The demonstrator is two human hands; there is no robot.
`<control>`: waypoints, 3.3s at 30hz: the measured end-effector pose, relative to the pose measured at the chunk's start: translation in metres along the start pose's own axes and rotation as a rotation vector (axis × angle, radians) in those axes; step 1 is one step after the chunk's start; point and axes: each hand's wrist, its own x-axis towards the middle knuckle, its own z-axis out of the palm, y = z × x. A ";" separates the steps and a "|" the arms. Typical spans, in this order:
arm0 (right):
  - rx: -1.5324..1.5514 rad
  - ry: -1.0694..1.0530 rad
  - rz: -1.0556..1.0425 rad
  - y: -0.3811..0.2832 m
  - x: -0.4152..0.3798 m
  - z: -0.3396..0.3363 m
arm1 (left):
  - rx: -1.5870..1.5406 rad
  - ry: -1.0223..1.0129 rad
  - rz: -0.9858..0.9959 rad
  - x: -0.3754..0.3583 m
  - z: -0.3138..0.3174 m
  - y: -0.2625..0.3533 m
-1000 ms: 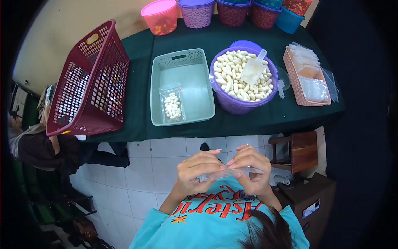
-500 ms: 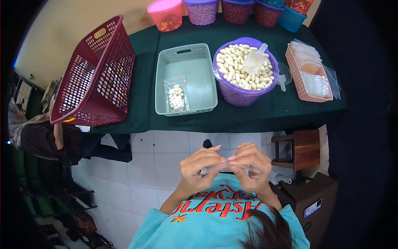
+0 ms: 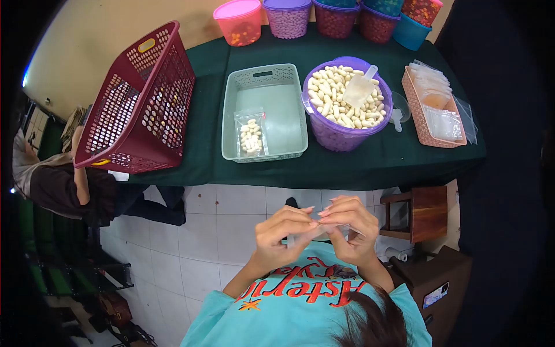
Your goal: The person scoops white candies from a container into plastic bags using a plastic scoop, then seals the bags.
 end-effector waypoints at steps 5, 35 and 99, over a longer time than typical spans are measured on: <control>-0.019 0.097 0.032 0.013 0.004 0.014 | 0.168 -0.065 0.014 0.006 -0.009 0.001; -0.063 0.203 0.841 0.239 0.125 0.133 | 0.261 -0.435 -0.492 0.097 -0.150 -0.217; -0.644 0.619 0.778 0.106 -0.090 -0.228 | -0.061 -1.399 -0.111 0.120 0.266 -0.143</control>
